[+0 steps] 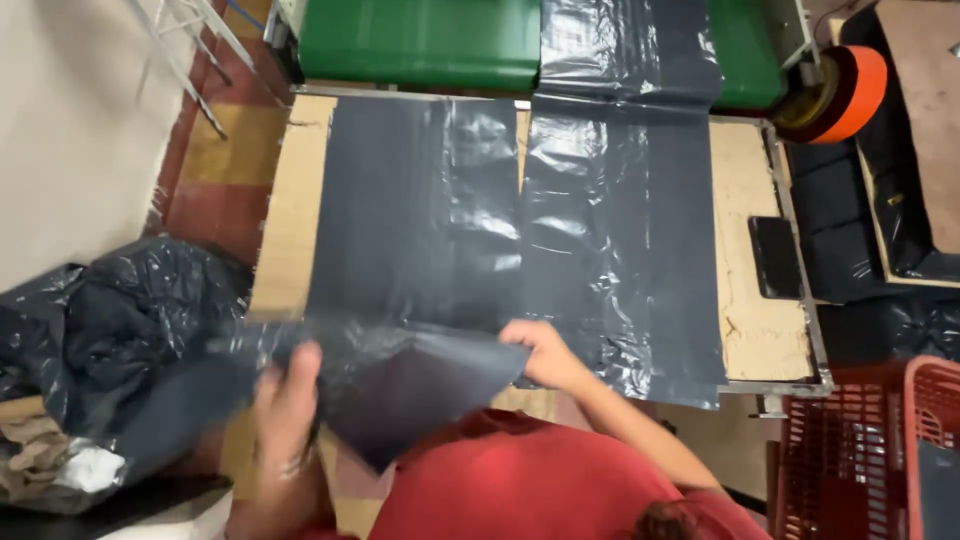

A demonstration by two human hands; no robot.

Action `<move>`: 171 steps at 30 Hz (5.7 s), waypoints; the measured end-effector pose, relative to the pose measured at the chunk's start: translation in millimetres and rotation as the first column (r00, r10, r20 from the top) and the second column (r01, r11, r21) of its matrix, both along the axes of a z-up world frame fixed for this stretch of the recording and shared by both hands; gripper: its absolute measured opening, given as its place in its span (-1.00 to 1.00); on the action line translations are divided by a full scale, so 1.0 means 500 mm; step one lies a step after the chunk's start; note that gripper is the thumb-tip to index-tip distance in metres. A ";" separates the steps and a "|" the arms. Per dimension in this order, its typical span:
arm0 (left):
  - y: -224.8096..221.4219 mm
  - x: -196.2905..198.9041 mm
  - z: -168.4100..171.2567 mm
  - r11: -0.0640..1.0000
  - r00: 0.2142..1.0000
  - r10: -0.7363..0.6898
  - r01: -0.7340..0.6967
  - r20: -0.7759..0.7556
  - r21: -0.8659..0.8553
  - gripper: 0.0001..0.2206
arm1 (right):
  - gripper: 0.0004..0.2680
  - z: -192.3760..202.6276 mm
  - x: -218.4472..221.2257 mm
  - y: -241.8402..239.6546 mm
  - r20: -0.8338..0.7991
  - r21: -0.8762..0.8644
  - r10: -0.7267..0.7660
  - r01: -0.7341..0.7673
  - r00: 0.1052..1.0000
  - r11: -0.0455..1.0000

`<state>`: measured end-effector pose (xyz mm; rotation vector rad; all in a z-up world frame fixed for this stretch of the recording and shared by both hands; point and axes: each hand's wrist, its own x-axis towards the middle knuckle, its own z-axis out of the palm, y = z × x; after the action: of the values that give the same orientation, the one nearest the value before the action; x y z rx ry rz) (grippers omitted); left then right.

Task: Folding and organizing plastic bags from a conveyor belt and stacking them into a collection basket

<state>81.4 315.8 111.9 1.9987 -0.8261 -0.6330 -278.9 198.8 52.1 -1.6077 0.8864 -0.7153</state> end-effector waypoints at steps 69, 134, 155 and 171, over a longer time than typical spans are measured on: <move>-0.508 0.442 -0.736 0.978 0.859 -0.196 0.207 0.472 0.030 -0.49 | -0.92 -0.138 0.037 -0.254 -0.245 -0.616 -0.329 0.116 0.912 0.779; -0.375 -0.773 -0.281 0.242 -0.003 -0.327 0.966 0.945 0.087 -0.88 | -0.45 -0.214 -0.621 -0.139 -0.821 -0.238 -0.561 0.830 0.105 0.504; -0.288 -0.627 -0.317 0.195 0.096 -0.748 0.978 0.657 0.079 -0.23 | -0.60 -0.179 -0.625 -0.167 -0.565 0.065 -0.648 0.810 0.511 0.583; -0.333 -0.431 -0.239 0.497 0.592 -0.630 0.805 0.504 -0.323 -0.65 | -0.57 0.012 -0.603 -0.199 0.310 0.515 -0.906 0.749 0.289 0.416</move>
<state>-133.9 149.5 -7.8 1.1671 -1.8976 -0.4449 -580.5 99.5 58.4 -0.4387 1.3062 -1.6402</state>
